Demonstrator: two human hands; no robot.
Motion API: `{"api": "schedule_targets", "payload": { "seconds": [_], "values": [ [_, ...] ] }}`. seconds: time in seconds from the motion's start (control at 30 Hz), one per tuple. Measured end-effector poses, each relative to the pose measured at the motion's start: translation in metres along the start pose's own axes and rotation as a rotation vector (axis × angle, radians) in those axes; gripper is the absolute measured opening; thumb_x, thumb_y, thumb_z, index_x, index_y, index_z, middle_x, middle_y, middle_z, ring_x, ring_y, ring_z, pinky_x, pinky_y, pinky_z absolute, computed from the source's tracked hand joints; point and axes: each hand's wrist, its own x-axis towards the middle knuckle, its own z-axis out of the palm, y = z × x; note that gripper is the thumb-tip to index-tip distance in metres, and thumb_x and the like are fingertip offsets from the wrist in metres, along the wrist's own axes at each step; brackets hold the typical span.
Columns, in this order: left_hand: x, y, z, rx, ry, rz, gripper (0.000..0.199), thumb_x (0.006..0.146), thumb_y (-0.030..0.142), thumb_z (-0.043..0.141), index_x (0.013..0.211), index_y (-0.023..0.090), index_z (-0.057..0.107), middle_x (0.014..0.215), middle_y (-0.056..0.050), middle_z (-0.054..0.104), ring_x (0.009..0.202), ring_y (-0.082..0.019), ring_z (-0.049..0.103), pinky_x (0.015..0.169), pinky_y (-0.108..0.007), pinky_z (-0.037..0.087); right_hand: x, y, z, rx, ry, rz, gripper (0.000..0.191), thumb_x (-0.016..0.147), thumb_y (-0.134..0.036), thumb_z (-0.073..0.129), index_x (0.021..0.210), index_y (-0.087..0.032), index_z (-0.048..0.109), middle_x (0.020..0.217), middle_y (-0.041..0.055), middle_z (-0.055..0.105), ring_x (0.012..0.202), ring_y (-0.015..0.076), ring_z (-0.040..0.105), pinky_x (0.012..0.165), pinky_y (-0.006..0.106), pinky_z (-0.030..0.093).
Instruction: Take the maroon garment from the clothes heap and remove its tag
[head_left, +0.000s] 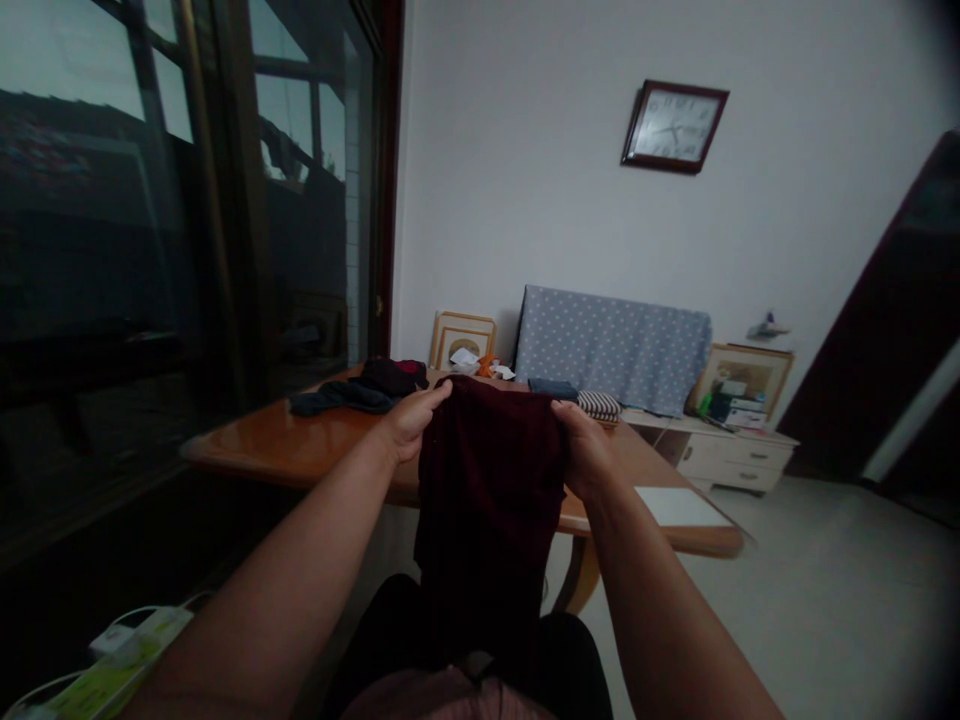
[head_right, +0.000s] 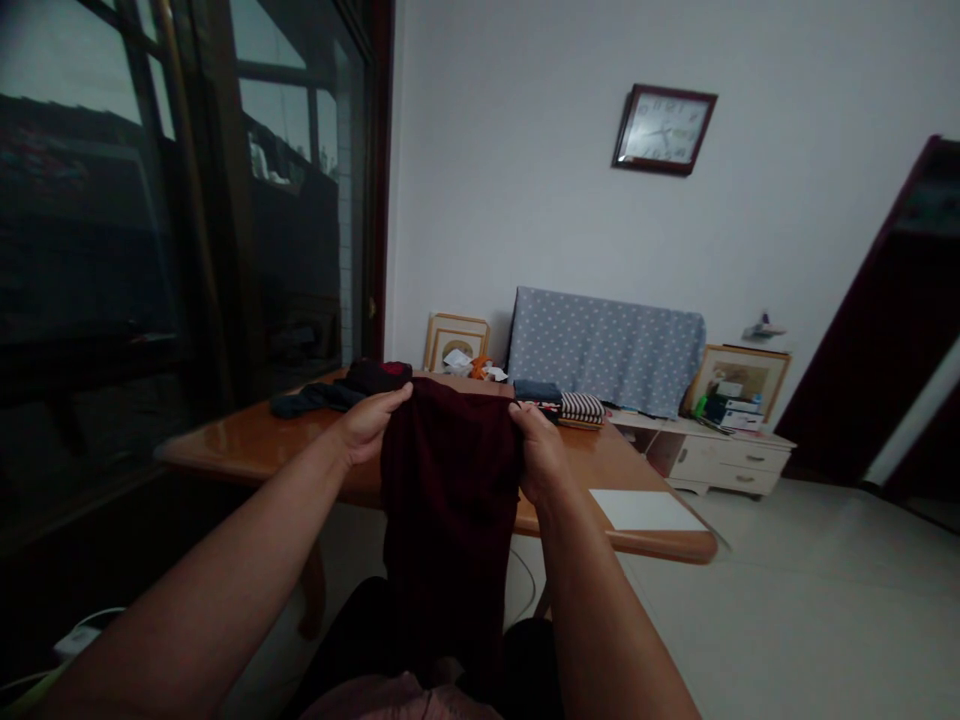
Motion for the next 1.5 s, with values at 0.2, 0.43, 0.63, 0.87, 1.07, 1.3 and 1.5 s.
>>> {"api": "schedule_targets", "payload": {
  "seconds": [0.2,0.43,0.63,0.87,1.07,1.3,1.5],
  "values": [
    [-0.005,0.008,0.013,-0.118,-0.063,-0.066,0.034,0.092,0.043,0.063,0.101,0.012,0.075,0.097,-0.013,0.078,0.09,-0.027,0.075,0.091,-0.038,0.056,-0.001,0.024,-0.01,-0.32,0.124,0.007,0.034,0.066,-0.047,0.077,0.084,-0.021,0.066,0.076,0.0008,0.069,0.073,0.0183,0.061,0.066,0.028,0.046],
    [-0.005,0.013,0.013,-0.13,-0.049,-0.085,0.037,0.096,0.043,0.057,0.095,0.011,0.074,0.09,-0.014,0.078,0.083,-0.026,0.075,0.088,-0.039,0.057,-0.019,0.028,-0.011,-0.51,-0.029,0.011,0.031,0.074,-0.048,0.069,0.067,-0.019,0.061,0.061,-0.0007,0.059,0.059,0.0133,0.053,0.058,0.026,0.04],
    [-0.003,0.017,0.011,-0.145,0.004,-0.051,0.039,0.096,0.044,0.055,0.092,0.01,0.074,0.086,-0.013,0.078,0.077,-0.024,0.075,0.086,-0.037,0.057,-0.033,0.053,-0.013,-0.675,-0.529,0.213,0.027,0.079,-0.044,0.068,0.069,-0.018,0.066,0.063,-0.0011,0.06,0.056,0.0109,0.047,0.054,0.024,0.035],
    [-0.006,0.023,0.016,-0.167,0.003,-0.005,0.038,0.095,0.045,0.057,0.094,0.01,0.073,0.087,-0.013,0.078,0.081,-0.025,0.075,0.089,-0.038,0.057,-0.024,0.096,-0.008,-0.855,-0.447,0.037,0.016,0.073,-0.027,0.068,0.061,-0.019,0.065,0.057,-0.002,0.057,0.055,0.0114,0.046,0.054,0.024,0.034],
    [-0.002,0.021,0.007,-0.148,0.111,0.018,0.036,0.095,0.043,0.058,0.096,0.01,0.072,0.085,-0.014,0.078,0.076,-0.024,0.075,0.083,-0.038,0.059,-0.022,0.062,-0.006,-0.597,-0.304,-0.03,0.019,0.078,-0.035,0.064,0.067,-0.02,0.065,0.067,-0.0013,0.06,0.061,0.0126,0.048,0.057,0.025,0.036],
    [0.009,0.015,-0.014,-0.173,0.274,0.132,0.029,0.087,0.039,0.07,0.096,0.012,0.071,0.084,-0.01,0.078,0.071,-0.022,0.075,0.08,-0.036,0.06,-0.004,0.01,-0.039,-0.228,0.122,-0.12,0.017,0.077,-0.039,0.067,0.076,-0.022,0.065,0.076,-0.0019,0.064,0.068,0.0145,0.053,0.059,0.026,0.04],
    [0.009,0.018,-0.019,-0.185,0.311,0.14,0.027,0.086,0.038,0.071,0.096,0.012,0.071,0.081,-0.009,0.078,0.071,-0.022,0.075,0.079,-0.037,0.061,0.009,0.017,-0.054,0.059,0.207,-0.085,0.025,0.075,-0.043,0.071,0.09,-0.024,0.067,0.084,0.0007,0.071,0.073,0.0203,0.063,0.061,0.031,0.048]
  ]
}}
